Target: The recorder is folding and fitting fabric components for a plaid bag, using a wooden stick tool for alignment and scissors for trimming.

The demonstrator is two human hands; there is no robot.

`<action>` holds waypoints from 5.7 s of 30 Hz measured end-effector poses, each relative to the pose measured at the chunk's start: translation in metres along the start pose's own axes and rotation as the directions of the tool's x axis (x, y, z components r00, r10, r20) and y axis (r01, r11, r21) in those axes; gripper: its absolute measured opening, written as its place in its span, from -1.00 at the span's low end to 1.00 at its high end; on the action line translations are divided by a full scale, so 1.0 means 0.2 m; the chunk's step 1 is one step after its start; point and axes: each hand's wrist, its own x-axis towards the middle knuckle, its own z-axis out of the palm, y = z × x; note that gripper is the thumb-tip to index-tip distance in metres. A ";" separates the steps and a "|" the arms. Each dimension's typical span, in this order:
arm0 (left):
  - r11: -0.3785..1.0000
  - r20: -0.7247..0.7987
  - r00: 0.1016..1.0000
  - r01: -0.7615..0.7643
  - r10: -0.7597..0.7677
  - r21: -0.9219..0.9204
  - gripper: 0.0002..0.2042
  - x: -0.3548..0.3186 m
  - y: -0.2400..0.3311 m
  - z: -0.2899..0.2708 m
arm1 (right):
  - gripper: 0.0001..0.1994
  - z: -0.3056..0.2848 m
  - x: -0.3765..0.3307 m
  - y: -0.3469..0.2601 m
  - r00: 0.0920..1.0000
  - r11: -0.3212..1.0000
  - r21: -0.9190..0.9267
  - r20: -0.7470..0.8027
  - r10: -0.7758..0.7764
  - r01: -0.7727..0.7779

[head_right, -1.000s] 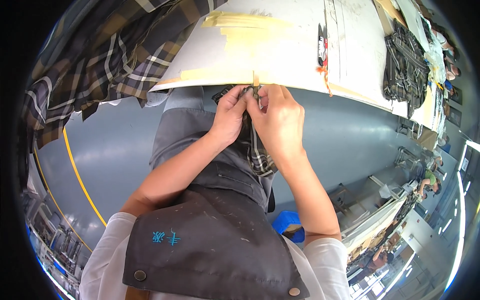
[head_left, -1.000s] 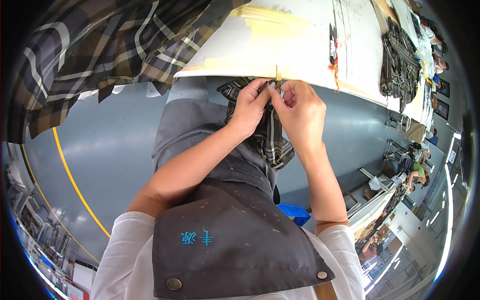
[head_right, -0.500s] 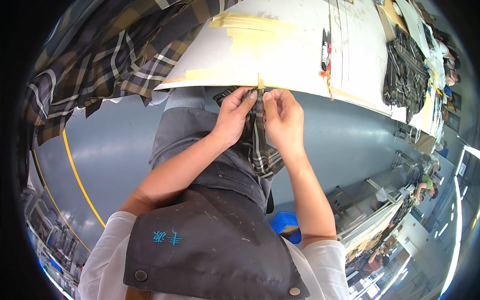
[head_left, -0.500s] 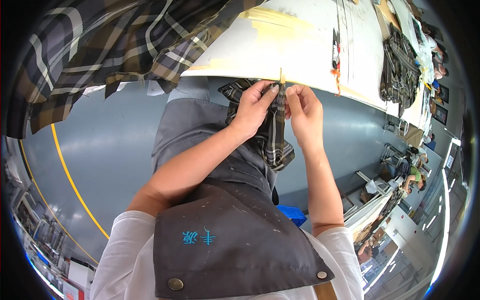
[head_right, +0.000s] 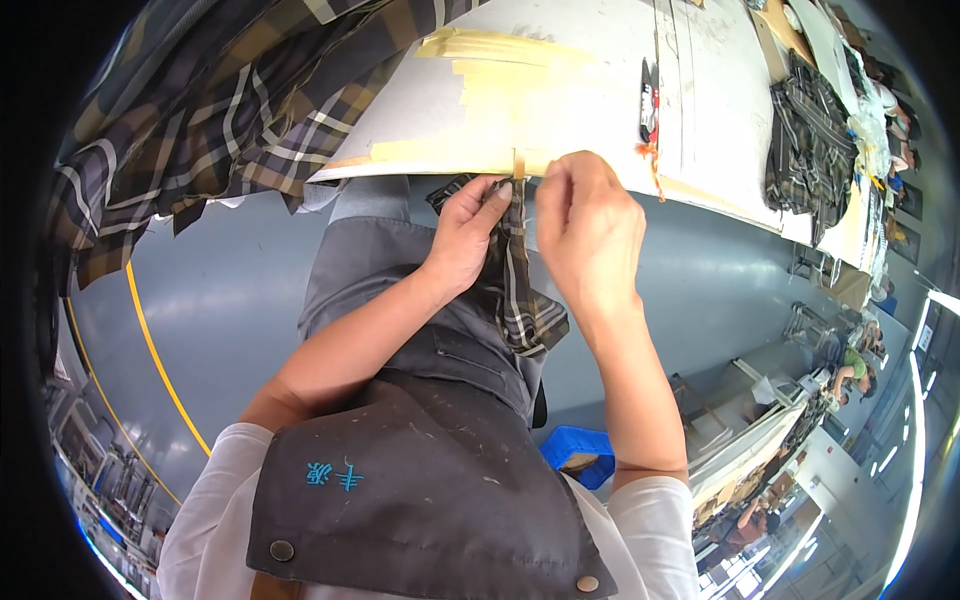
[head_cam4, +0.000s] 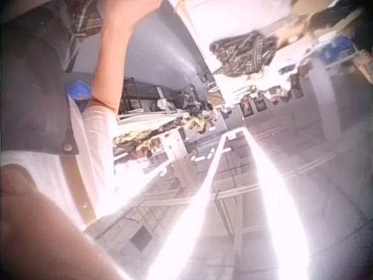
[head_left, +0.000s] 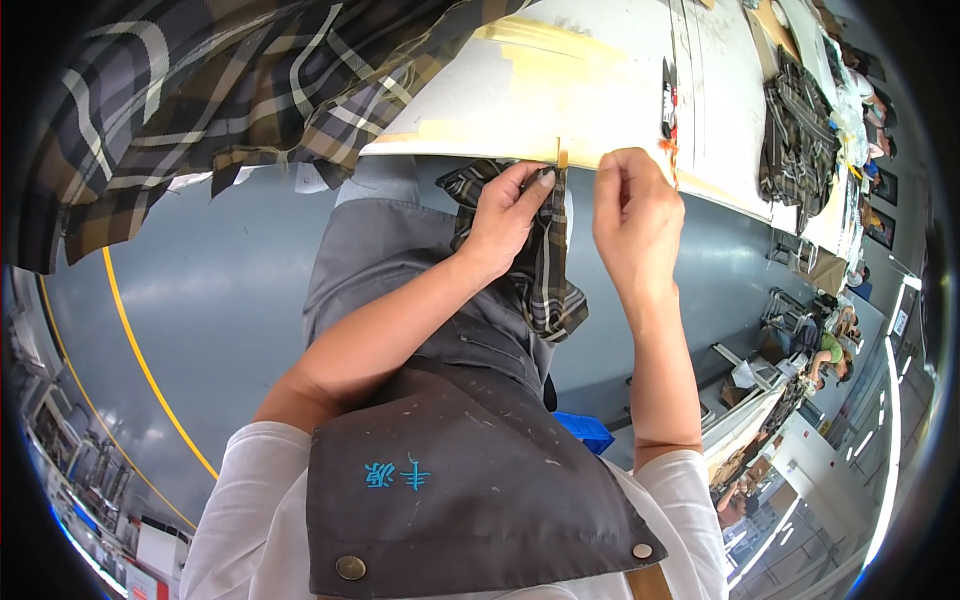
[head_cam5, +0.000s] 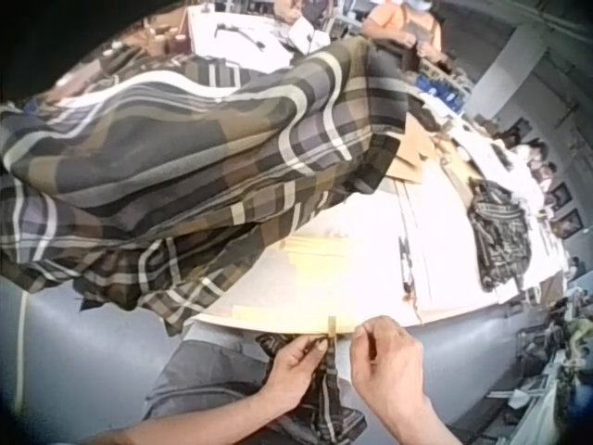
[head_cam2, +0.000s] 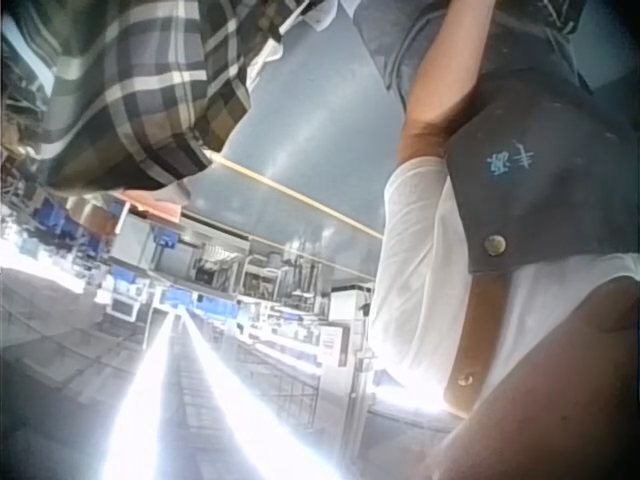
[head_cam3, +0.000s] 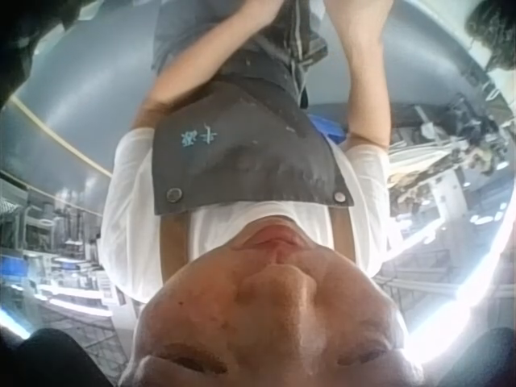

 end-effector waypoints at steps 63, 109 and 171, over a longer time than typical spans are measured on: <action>0.996 0.011 0.998 0.067 -0.067 -0.050 -0.81 -0.01 0.02 -0.02 | -0.85 0.23 -0.12 0.19 0.763 -0.033 0.797 0.589 0.266 -0.604; 0.966 0.135 0.975 0.148 -0.179 0.212 -0.81 -0.02 0.06 -0.19 | -0.77 0.23 -0.47 0.12 0.986 0.991 0.094 0.147 0.077 -0.092; 0.942 0.517 0.855 -0.202 0.036 0.268 -0.55 -0.50 0.43 0.20 | -0.70 -0.32 -0.55 0.13 0.868 0.826 0.271 -0.206 -0.451 0.494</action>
